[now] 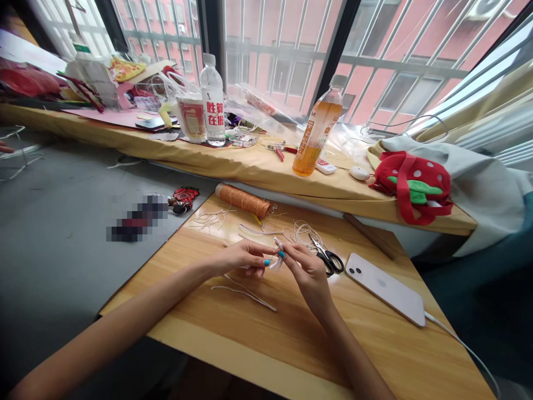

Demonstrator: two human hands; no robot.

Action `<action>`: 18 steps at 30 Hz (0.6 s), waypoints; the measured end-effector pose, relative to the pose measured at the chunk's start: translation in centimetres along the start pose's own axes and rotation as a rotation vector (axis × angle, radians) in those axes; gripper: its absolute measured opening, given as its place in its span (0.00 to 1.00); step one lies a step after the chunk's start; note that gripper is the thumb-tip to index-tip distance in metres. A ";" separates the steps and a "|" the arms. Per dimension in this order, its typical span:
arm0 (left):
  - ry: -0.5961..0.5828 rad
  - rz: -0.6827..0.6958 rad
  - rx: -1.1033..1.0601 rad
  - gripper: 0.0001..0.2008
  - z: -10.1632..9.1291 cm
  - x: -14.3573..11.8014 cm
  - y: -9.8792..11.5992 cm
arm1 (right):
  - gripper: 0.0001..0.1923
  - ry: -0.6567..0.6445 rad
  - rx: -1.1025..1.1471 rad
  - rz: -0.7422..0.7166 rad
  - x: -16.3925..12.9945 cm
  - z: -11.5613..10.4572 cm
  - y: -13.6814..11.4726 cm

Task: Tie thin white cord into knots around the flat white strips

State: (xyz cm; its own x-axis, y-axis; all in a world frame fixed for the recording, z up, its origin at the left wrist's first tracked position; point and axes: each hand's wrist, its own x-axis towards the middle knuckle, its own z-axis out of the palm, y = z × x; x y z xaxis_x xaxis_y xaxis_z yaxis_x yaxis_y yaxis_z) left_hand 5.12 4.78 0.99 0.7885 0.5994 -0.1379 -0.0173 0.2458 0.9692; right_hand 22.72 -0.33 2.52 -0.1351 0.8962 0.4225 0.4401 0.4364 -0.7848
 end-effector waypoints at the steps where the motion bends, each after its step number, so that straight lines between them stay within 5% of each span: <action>1: 0.000 0.009 -0.002 0.22 0.0 0.0 0.0 | 0.12 -0.009 0.000 -0.007 0.0 0.0 -0.1; 6: 0.023 0.072 -0.024 0.29 -0.1 -0.1 0.3 | 0.12 -0.147 -0.002 -0.056 0.2 -0.2 -0.4; 12: 0.101 0.160 -0.111 0.15 -0.1 0.4 0.0 | 0.12 -0.246 0.019 -0.064 0.3 -0.3 -0.4; 18: 0.237 0.236 -0.080 0.12 0.2 0.0 0.6 | 0.13 -0.268 0.038 -0.017 0.3 -0.2 -0.2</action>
State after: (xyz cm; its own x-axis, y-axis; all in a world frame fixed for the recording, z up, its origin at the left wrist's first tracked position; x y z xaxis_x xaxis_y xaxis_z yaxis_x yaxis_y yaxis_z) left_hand 5.22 4.77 1.64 0.5923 0.8049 0.0353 -0.2380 0.1330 0.9621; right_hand 22.75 -0.14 2.86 -0.3742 0.8759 0.3045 0.4031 0.4494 -0.7972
